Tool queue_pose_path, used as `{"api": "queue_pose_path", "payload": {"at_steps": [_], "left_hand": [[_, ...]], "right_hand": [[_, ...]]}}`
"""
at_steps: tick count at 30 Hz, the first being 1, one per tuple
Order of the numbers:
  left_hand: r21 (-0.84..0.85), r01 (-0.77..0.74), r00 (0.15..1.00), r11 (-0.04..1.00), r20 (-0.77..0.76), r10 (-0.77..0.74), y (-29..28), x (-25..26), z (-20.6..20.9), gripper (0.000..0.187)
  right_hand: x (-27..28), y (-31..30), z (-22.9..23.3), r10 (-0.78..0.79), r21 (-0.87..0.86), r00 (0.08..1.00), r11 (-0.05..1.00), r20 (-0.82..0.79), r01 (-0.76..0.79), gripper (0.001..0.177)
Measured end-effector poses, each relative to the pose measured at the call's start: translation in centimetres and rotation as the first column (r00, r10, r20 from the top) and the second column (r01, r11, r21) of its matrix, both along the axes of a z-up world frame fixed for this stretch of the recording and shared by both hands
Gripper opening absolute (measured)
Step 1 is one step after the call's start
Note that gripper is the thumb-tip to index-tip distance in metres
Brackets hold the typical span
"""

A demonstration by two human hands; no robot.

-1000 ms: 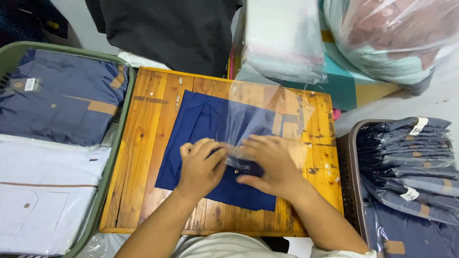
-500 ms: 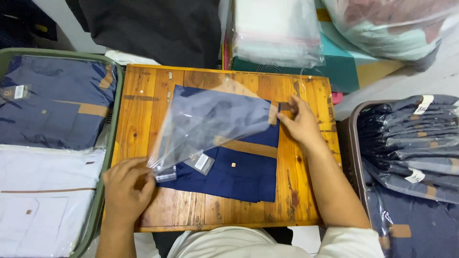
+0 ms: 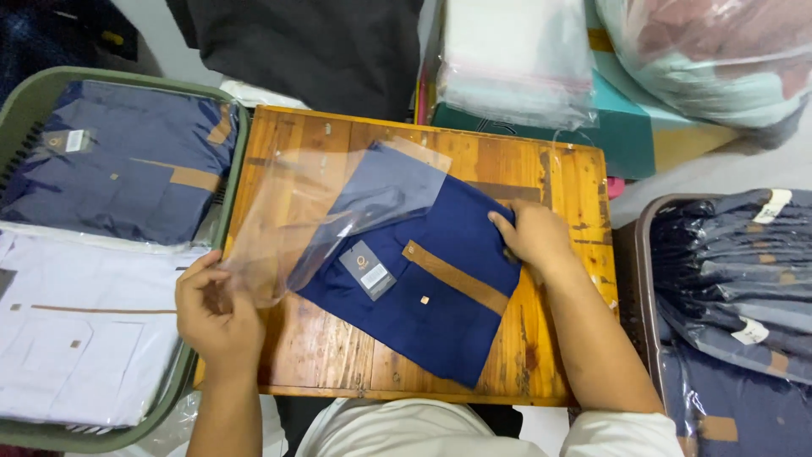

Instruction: Folding blue shirts and packaging them into clear plastic bags for storage or shipping

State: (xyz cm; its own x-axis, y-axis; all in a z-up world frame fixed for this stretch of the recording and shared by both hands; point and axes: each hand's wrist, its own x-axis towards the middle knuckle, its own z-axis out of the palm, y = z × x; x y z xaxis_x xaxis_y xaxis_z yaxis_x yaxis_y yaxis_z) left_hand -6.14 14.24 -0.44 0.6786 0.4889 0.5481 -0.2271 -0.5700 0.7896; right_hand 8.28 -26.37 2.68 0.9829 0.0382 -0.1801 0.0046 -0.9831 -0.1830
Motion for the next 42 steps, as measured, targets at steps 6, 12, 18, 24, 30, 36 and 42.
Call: {"api": "queue_pose_path", "payload": {"at_steps": [6,12,18,24,30,36,42], "left_hand": [[0.300,0.216,0.974,0.929,-0.002,-0.226,-3.5,3.7,1.9,0.011],[0.491,0.488,0.866,0.722,-0.171,-0.470,-8.3,9.5,2.2,0.008],[0.460,0.555,0.828,0.693,-0.384,-0.408,-10.1,12.6,-0.7,0.005],[0.425,0.452,0.890,0.784,-0.266,-0.369,-7.9,12.9,-1.4,0.006],[0.550,0.443,0.887,0.708,-0.159,-0.433,-8.9,12.4,-2.0,0.017],[0.664,0.361,0.876,0.655,0.000,-0.483,-9.2,11.5,-2.0,0.016],[0.656,0.351,0.832,0.668,0.109,-0.545,-9.5,11.1,-1.0,0.025]], "right_hand": [[-7.7,-2.6,-0.3,-0.186,-0.074,0.968,0.982,-0.170,0.175,0.057],[-14.1,-0.7,-1.2,-0.281,-0.014,0.943,0.959,-0.178,0.283,0.049],[-17.5,1.1,2.9,-0.136,0.273,0.817,0.901,-0.560,0.337,0.049],[-12.7,0.8,3.3,-0.373,0.415,0.918,0.820,-0.135,0.394,0.055],[-9.4,5.7,6.1,-0.266,0.689,0.963,0.688,-0.054,0.228,0.134],[-6.7,3.4,1.5,-0.236,0.359,0.705,0.933,0.669,-0.028,0.117],[-5.7,0.6,2.5,-0.145,0.628,0.889,0.756,0.434,-0.183,0.101]]}}
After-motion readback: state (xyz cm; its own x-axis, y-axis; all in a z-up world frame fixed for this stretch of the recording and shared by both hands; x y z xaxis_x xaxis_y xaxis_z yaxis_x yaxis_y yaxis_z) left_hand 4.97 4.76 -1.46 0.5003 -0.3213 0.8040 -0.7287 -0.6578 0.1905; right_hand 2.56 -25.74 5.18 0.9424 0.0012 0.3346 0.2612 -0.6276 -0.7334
